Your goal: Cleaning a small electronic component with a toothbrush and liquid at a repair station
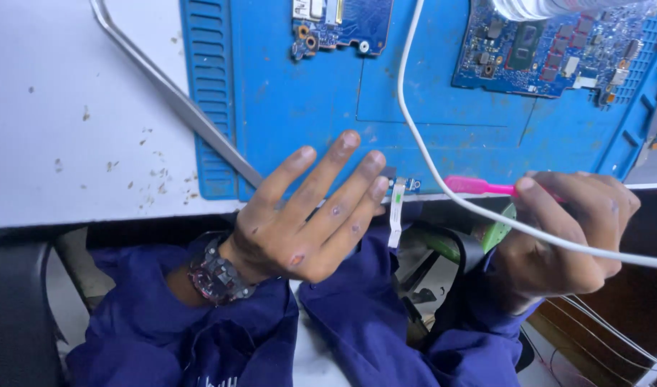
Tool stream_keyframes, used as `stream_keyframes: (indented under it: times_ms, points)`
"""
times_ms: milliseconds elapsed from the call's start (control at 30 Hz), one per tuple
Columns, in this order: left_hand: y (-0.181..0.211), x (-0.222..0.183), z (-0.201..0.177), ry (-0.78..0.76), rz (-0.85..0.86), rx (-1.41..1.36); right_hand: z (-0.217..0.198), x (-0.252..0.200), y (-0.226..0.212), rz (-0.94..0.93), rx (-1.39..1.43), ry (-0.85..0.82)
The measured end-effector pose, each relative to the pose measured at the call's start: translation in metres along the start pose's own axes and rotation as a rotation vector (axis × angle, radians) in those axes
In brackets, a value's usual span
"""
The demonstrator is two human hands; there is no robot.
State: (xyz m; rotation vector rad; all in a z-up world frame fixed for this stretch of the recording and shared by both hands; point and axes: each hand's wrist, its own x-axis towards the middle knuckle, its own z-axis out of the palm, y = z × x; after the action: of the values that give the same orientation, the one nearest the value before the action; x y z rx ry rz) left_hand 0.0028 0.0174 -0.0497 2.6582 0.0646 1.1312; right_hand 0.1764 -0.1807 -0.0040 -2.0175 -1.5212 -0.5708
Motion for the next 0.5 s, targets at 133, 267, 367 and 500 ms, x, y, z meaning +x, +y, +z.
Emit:
stream_keyframes:
  times_ms: [133, 267, 367, 500]
  points:
    - [-0.008, 0.009, -0.002, -0.058, -0.007, 0.073, 0.004, 0.001, 0.011, 0.020, -0.006, -0.059]
    - [-0.015, 0.011, -0.001, -0.131, 0.032, 0.108, 0.006, -0.002, 0.016, 0.048, -0.003, -0.122]
    - [-0.011, 0.008, 0.012, -0.058, -0.021, 0.108, 0.011, 0.000, 0.018, 0.054, 0.041, -0.082]
    - [-0.010, 0.004, 0.020, -0.005, -0.017, 0.102, -0.006, -0.006, 0.038, -0.019, 0.125, -0.077]
